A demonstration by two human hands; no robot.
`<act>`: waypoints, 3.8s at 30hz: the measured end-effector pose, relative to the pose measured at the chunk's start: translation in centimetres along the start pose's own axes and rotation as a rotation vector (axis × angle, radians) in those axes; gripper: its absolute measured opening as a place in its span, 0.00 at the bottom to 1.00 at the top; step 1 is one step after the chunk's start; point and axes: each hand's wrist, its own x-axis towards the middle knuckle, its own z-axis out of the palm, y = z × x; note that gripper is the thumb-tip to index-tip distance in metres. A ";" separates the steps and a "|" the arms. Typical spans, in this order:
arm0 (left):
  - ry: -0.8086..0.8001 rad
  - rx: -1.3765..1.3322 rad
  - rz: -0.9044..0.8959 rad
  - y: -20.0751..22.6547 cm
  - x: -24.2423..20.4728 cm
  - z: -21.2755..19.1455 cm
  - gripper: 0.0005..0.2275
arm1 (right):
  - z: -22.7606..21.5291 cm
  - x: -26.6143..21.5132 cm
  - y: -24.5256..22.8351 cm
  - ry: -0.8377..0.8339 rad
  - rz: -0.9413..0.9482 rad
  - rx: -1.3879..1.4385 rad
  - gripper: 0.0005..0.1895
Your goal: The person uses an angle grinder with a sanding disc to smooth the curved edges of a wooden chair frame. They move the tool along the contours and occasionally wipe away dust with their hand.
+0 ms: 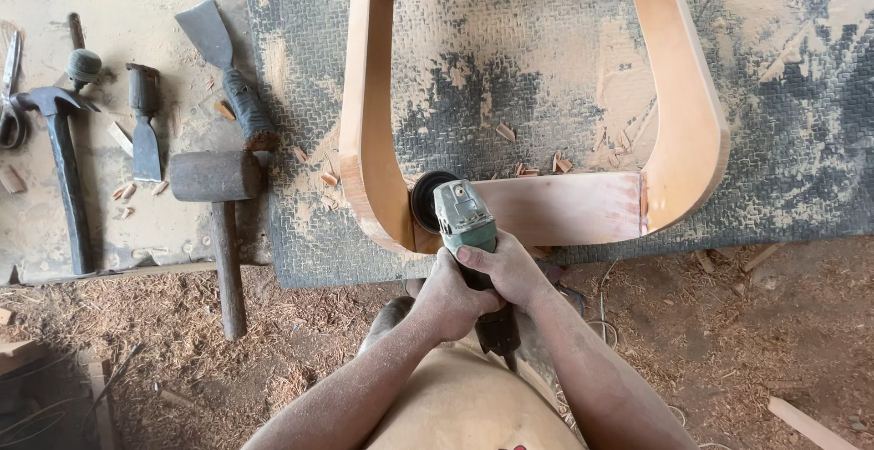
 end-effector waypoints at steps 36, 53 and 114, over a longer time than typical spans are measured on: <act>-0.180 -0.013 0.116 -2.7 3.9 1.6 0.39 | -1.1 -2.8 -0.6 0.308 -0.085 -0.054 0.29; 0.012 0.137 -0.055 0.7 0.7 -0.9 0.34 | 0.4 0.7 -0.4 0.020 -0.007 0.074 0.33; 0.024 0.159 -0.069 -0.4 1.2 -0.8 0.36 | 0.7 0.8 -0.8 0.041 0.050 0.051 0.35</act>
